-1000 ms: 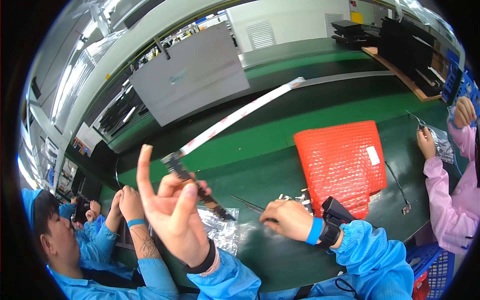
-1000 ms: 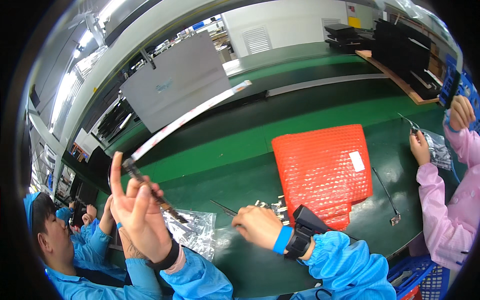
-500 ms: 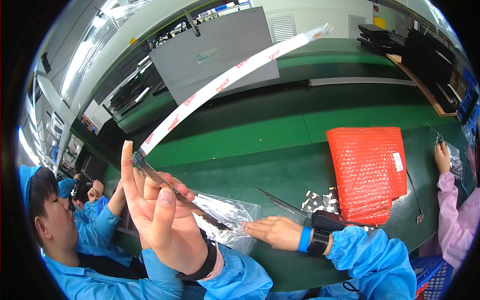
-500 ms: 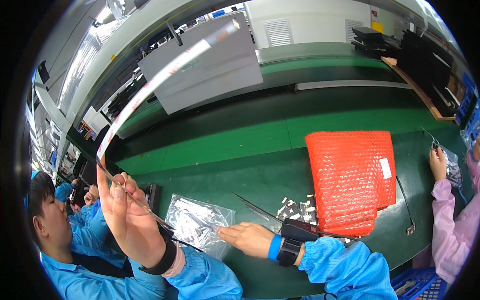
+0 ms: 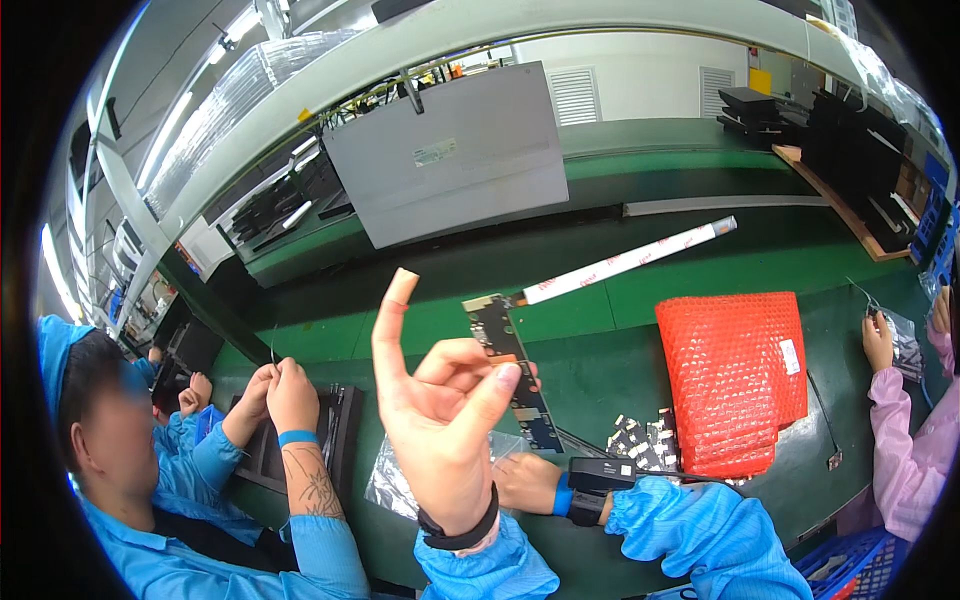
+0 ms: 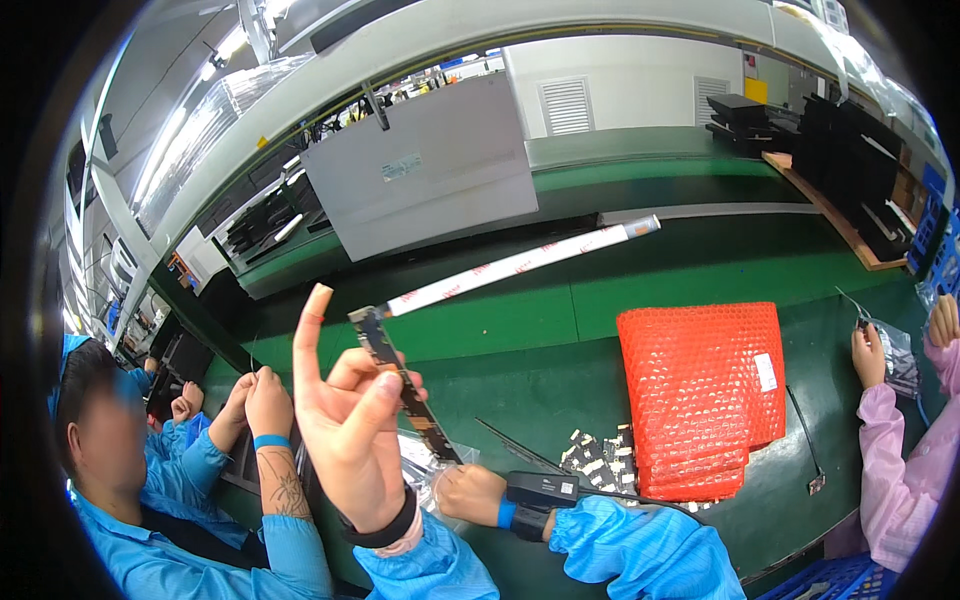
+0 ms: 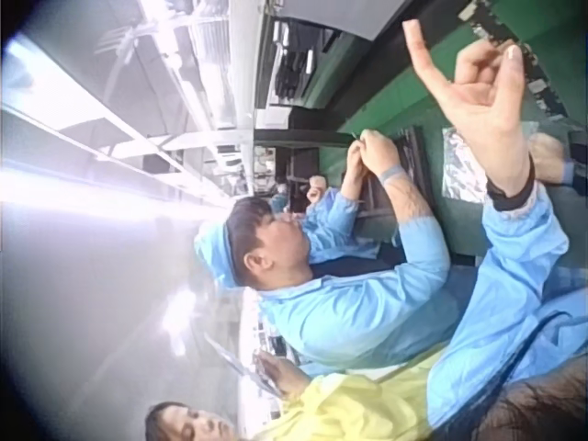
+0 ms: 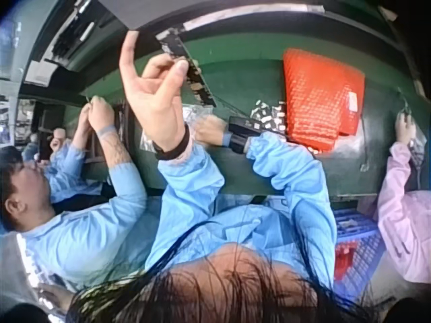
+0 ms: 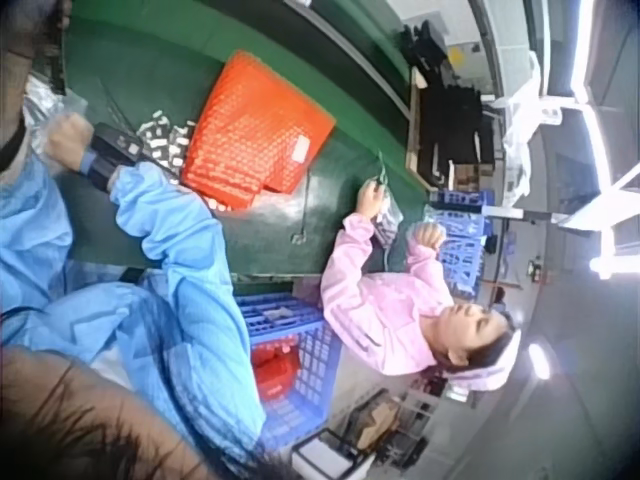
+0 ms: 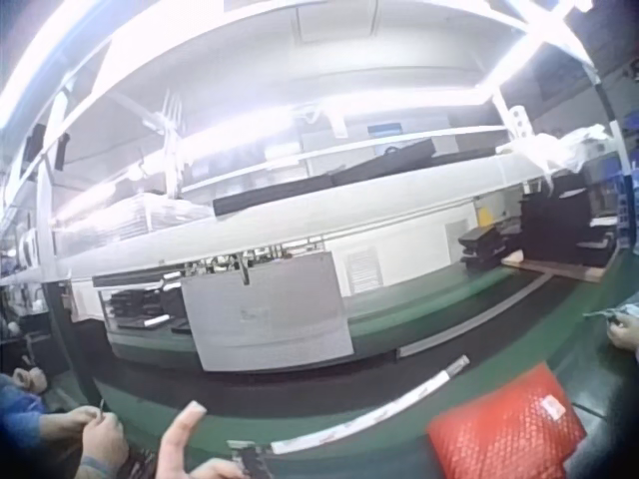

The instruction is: The person attaches ribbon cables and small connectors to electronic circuit boards by hand.

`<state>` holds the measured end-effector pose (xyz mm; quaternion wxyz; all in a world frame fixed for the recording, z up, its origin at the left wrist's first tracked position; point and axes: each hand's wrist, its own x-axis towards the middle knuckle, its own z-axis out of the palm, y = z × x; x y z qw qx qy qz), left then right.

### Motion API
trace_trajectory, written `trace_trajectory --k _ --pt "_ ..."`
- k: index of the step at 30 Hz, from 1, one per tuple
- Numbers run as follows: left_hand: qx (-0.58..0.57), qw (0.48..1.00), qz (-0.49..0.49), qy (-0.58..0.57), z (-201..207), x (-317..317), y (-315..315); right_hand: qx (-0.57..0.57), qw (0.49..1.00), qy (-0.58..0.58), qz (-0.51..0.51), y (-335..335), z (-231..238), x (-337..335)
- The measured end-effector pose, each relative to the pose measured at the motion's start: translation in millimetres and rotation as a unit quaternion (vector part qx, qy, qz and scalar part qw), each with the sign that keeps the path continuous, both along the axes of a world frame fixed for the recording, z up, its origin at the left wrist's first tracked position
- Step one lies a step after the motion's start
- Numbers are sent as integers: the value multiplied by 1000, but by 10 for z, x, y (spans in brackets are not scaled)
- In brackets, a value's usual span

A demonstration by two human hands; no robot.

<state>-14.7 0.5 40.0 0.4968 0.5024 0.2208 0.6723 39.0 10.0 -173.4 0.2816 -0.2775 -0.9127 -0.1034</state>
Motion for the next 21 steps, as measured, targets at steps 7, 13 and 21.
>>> trace_trajectory --k 7,13,21 --pt "-3 999 -31 28 -66 94 37 -74 987 119 -78 -20 362 379" --pt "1 999 -16 43 -80 232 46 -318 724 612 -29 -21 953 766" --pt "6 997 23 77 -116 327 91 -323 625 705 92 -331 1424 1429"
